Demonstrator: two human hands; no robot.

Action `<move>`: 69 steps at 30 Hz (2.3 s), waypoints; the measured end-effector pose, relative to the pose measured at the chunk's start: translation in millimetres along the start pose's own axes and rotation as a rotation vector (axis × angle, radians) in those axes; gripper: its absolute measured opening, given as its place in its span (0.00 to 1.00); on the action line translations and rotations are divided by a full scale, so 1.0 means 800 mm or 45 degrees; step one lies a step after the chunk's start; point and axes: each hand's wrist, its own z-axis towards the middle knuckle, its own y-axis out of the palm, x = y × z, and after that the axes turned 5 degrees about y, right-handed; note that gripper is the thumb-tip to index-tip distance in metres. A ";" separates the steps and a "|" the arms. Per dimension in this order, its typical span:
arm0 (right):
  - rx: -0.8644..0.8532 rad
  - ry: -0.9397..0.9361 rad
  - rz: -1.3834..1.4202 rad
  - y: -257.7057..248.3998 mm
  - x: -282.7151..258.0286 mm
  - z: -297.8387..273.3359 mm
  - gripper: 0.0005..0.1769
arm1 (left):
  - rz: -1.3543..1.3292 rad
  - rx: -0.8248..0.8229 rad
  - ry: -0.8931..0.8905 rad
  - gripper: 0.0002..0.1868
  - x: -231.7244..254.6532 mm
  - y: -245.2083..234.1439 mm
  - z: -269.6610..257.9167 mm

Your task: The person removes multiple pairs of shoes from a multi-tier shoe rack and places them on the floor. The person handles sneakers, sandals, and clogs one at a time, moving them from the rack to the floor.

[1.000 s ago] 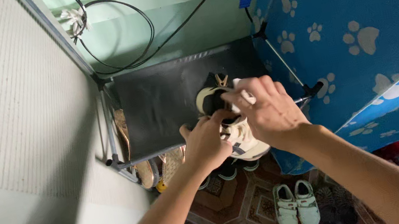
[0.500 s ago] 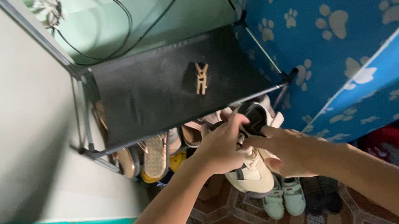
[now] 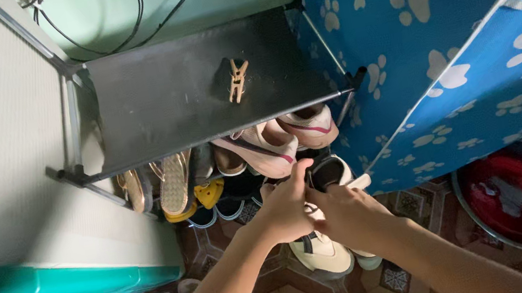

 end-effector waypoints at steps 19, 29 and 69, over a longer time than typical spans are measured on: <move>-0.016 0.149 0.096 0.066 0.071 0.011 0.29 | -0.016 0.724 0.429 0.34 -0.053 0.043 -0.019; -0.190 0.374 0.201 0.177 0.118 -0.007 0.34 | -0.027 0.362 -0.145 0.27 -0.138 0.082 -0.112; 0.025 0.709 -0.105 0.576 0.294 0.197 0.23 | 0.075 0.375 -0.357 0.31 -0.466 0.183 -0.085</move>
